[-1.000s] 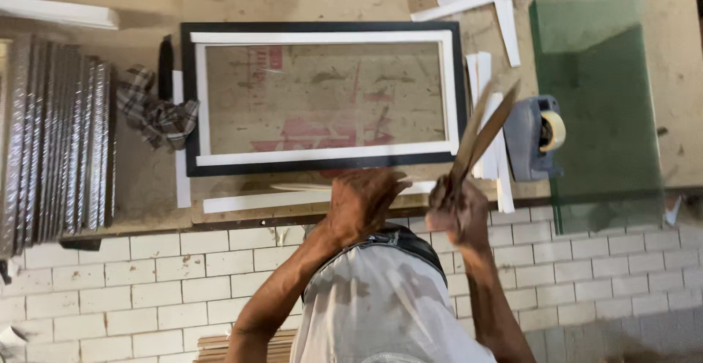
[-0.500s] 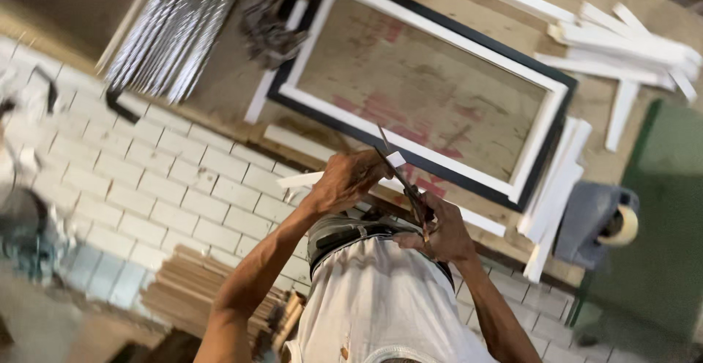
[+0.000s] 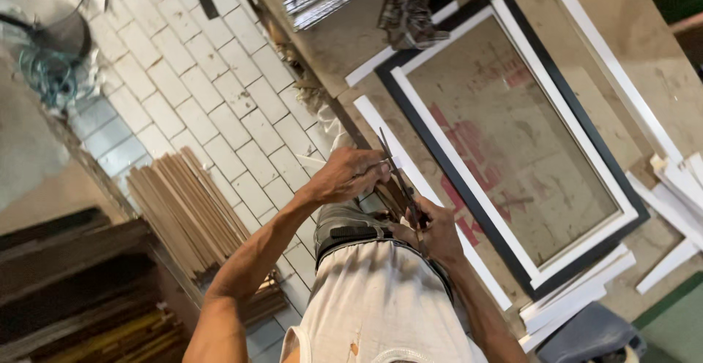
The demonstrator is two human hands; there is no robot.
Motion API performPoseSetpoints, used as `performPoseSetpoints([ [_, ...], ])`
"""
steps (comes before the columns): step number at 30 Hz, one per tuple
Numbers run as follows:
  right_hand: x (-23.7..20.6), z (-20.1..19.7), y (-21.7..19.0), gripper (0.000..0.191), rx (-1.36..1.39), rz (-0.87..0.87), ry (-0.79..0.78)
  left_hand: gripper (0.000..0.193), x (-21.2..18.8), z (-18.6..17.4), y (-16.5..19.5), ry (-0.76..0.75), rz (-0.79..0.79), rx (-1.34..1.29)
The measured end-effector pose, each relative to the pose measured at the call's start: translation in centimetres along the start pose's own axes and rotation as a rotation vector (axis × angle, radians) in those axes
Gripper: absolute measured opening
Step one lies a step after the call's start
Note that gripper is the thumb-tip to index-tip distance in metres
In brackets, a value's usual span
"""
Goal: The person assembles a picture frame by cutting white strips with scissors and taping them to the inner edge of a black frame. The person repeatedly measures, cuts, and secures the strips around the frame's perimeter.
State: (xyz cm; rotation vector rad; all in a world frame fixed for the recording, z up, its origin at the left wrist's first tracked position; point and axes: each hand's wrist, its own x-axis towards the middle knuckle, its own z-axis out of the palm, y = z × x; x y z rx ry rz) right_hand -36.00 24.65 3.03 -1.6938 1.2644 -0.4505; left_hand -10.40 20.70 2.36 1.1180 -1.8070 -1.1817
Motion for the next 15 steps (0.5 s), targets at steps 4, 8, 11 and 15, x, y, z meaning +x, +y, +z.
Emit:
performPoseSetpoints([
  [4, 2.6, 0.9, -0.7, 0.052, -0.048, -0.012, -0.033, 0.037, -1.4, -1.7, -1.9, 0.038, -0.155, -0.046],
  [8, 6.3, 2.3, -0.8, 0.049, -0.072, -0.025, -0.159, 0.034, -3.1, -3.6, -4.6, 0.117, -0.242, -0.205],
  [11, 8.8, 3.3, -0.7, 0.045, -0.046, 0.105, -0.250, 0.035, -4.2, -4.9, -6.6, 0.147, -0.286, -0.305],
  [15, 11.5, 3.4, -0.1, 0.043, -0.053, 0.063, -0.159, 0.033, -4.7, -6.7, -8.3, 0.198, -0.271, -0.268],
])
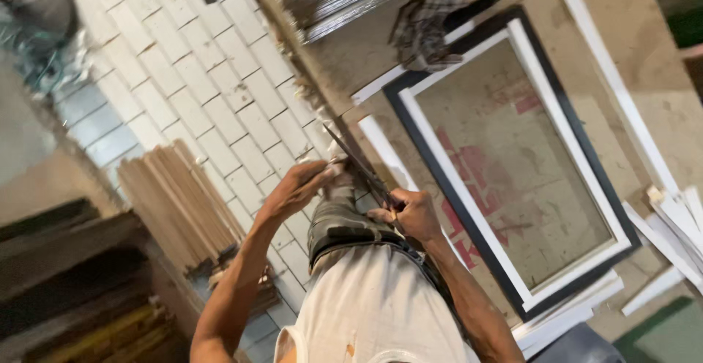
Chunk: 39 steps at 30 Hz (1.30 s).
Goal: The person assembles a picture frame by cutting white strips with scissors and taping them to the inner edge of a black frame. The person repeatedly measures, cuts, and secures the strips around the frame's perimeter.
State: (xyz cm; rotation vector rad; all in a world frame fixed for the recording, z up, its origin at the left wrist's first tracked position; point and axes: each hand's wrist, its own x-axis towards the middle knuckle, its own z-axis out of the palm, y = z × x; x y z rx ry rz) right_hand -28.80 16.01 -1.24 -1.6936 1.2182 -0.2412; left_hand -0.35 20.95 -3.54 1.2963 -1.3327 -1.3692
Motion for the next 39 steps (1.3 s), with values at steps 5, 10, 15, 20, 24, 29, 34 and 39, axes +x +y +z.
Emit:
performPoseSetpoints([
  [5, 3.6, -6.7, 3.0, 0.031, 0.092, -0.055, 0.331, 0.038, 3.1, -0.5, 0.4, -0.033, -0.225, -0.042],
  [10, 11.8, -20.7, 8.4, 0.018, -0.027, 0.139, 0.470, 0.039, 8.2, 1.0, 1.1, -0.104, -0.248, -0.008],
  [15, 23.8, -26.6, 10.9, 0.021, 0.403, 0.099, 0.495, 0.038, 12.9, 2.8, 1.7, -0.168, -0.226, -0.128],
  [20, 33.3, -23.9, 6.7, 0.027, 0.796, -0.103, 0.386, 0.038, 16.4, 3.8, 2.1, -0.113, -0.195, -0.030],
  [24, 30.9, -19.1, 4.9, 0.041, 0.298, -0.144, 0.399, 0.039, 17.7, 4.6, 1.9, -0.063, -0.227, -0.106],
  [29, 16.7, -9.2, 4.4, 0.032, 1.169, -0.264, 0.022, 0.034, 19.7, 7.1, 3.2, -0.029, -0.205, -0.709],
  [34, 6.1, -5.5, 2.8, 0.028, 1.320, -0.019, 0.096, 0.024, 23.3, 11.1, 6.7, -0.258, -0.137, -1.092],
  [39, 1.8, -7.5, 4.3, 0.034, 1.323, 0.005, 0.365, 0.034, 24.2, 16.3, 8.3, -0.239, -0.197, -0.585],
])
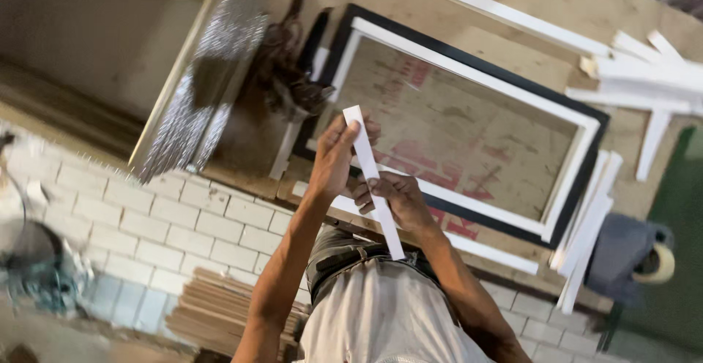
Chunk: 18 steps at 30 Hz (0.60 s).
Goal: The person assembles a picture frame by cutting white strips with scissors and taping them to the inner edge of a black frame. The person repeatedly measures, cuts, and secures the strips around the frame's perimeter.
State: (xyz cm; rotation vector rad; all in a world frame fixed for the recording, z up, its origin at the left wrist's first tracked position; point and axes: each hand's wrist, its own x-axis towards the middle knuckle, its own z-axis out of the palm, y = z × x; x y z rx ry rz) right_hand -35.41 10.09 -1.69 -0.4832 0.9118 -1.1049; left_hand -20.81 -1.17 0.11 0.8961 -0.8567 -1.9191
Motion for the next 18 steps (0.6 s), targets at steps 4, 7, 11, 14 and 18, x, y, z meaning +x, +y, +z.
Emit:
performPoseSetpoints([
  [4, -2.9, -3.8, 0.0, 0.033, 0.076, 0.007, 0.192, 0.039, -1.3, 2.5, -2.8, -0.367, -0.095, 0.155],
  [7, -6.2, -6.4, 0.8, 0.027, 0.402, -0.010, 0.122, 0.039, -1.9, 4.1, -5.0, -0.522, -0.211, 0.095],
  [11, -10.1, -8.0, 2.0, 0.023, -0.008, -0.106, 0.391, 0.039, -1.4, 7.4, -7.9, -0.519, -0.310, 0.078],
  [14, -13.1, -8.4, 1.6, 0.024, -0.157, -0.185, 0.488, 0.039, -1.5, 9.8, -9.2, -0.522, -0.369, 0.088],
  [18, -16.0, -9.3, -0.2, 0.032, -0.055, -0.149, 0.563, 0.043, -2.2, 12.7, -10.6, -0.492, -0.448, 0.132],
])
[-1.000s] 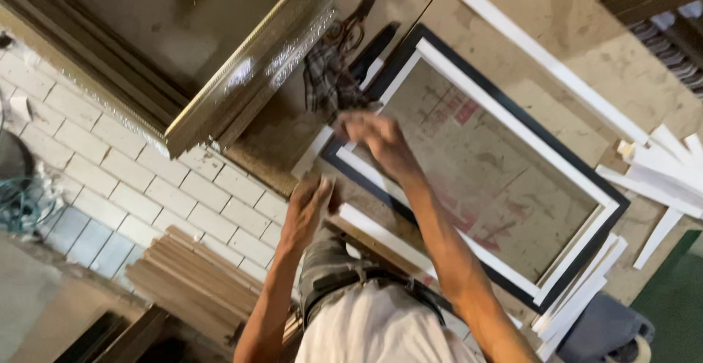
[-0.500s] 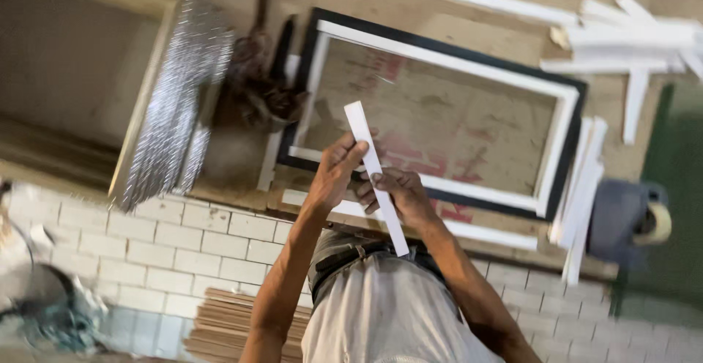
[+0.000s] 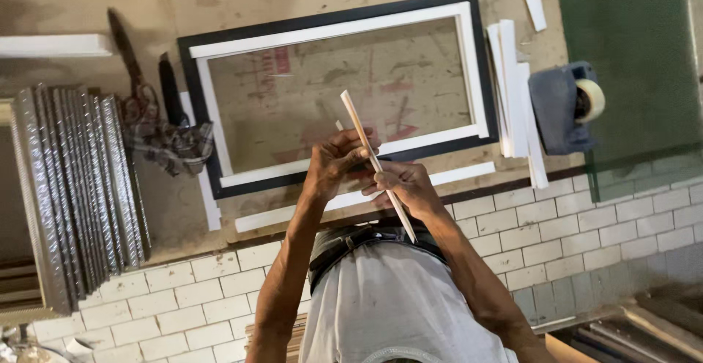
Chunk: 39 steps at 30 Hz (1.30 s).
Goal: The person assembles a picture frame by cutting white strips with scissors and taping them to the inner edge of a black frame. The person repeatedly measures, cuts, and secures the strips around the frame's perimeter.
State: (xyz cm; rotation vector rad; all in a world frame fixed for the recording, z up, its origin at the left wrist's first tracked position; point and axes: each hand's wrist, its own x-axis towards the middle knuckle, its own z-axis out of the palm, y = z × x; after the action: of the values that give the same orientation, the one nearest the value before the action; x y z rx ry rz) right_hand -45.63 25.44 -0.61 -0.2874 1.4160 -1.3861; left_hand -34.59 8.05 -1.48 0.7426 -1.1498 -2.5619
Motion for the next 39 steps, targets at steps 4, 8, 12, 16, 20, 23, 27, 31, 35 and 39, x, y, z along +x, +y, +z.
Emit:
performPoseSetpoints([
  [4, -0.9, -2.6, -0.3, 0.039, 0.121, 0.016, -0.015, 0.035, 1.0, 2.3, -1.4, -0.010, 0.095, 0.089],
  [8, -1.3, -8.8, 1.3, 0.037, 0.116, -0.142, 0.080, 0.025, 1.7, 2.9, -2.5, 0.156, 0.156, 0.313],
  [12, 0.7, -21.2, 0.1, 0.037, -0.554, -0.209, 0.552, 0.021, 1.9, 1.4, -2.7, 0.255, 0.182, 0.336],
  [16, 2.4, -30.3, -3.4, 0.032, -0.902, -0.279, 0.747, 0.020, 1.9, 0.2, -3.0, 0.323, 0.243, 0.344],
  [20, 1.7, -28.0, -5.3, 0.035, -1.318, -0.521, 0.664, 0.019, 1.8, 0.3, -2.6, 0.352, 0.384, 0.271],
  [23, 4.0, -20.3, -5.0, 0.051, -0.913, -0.411, 0.435, 0.021, 1.6, 0.6, -1.0, 0.477, 0.251, 0.649],
  [27, 7.9, -8.9, -2.1, 0.047, -0.390, -0.273, -0.194, 0.022, 1.1, 0.9, 1.0, 0.390, 0.228, 0.509],
  [31, 10.1, 0.7, 0.4, 0.031, -0.254, -0.018, -0.273, 0.022, -0.1, -2.0, 1.8, 0.575, 0.250, 0.552],
  [35, 12.2, 7.2, 0.2, 0.026, -0.241, -0.015, -0.255, 0.030, 0.0, -10.2, 3.1, 0.594, 0.494, 0.585],
  [39, 15.7, 12.9, -0.6, 0.025, -0.309, -0.153, -0.280, 0.047, -1.5, -21.2, 6.8, 0.596, 0.911, 0.511],
])
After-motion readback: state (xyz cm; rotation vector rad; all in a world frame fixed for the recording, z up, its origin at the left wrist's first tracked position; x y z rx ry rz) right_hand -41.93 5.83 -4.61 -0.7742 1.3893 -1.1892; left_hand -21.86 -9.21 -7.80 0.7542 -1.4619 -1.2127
